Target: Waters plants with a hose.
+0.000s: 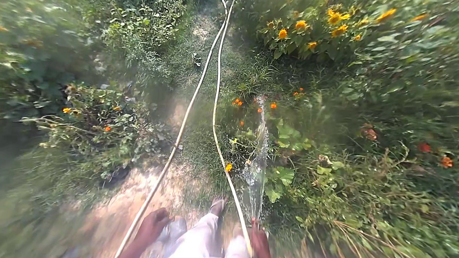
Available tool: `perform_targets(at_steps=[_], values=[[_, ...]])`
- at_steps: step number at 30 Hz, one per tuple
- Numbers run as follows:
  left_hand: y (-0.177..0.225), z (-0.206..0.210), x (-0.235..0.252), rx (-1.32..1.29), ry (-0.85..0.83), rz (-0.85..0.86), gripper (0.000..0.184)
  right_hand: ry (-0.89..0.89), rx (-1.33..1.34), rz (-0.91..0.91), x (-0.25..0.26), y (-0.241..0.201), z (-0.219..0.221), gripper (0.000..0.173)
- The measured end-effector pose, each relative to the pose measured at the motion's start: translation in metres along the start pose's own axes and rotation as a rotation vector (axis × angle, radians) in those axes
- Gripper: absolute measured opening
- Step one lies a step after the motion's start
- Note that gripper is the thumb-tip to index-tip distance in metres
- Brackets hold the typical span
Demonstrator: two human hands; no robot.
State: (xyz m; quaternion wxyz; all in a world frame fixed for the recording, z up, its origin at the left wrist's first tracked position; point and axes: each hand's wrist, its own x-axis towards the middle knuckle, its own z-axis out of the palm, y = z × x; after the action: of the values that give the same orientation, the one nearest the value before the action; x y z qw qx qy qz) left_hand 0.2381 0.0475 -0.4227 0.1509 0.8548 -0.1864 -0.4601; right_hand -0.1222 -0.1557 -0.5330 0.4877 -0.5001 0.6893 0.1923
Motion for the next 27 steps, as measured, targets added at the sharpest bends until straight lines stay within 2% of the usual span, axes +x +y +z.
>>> perform_targets(at_steps=[27], values=[[0.008, 0.003, 0.006, -0.004, -0.02, -0.007, 0.025, 0.026, 0.016, -0.028, 0.0, -0.01, -0.018, 0.075]])
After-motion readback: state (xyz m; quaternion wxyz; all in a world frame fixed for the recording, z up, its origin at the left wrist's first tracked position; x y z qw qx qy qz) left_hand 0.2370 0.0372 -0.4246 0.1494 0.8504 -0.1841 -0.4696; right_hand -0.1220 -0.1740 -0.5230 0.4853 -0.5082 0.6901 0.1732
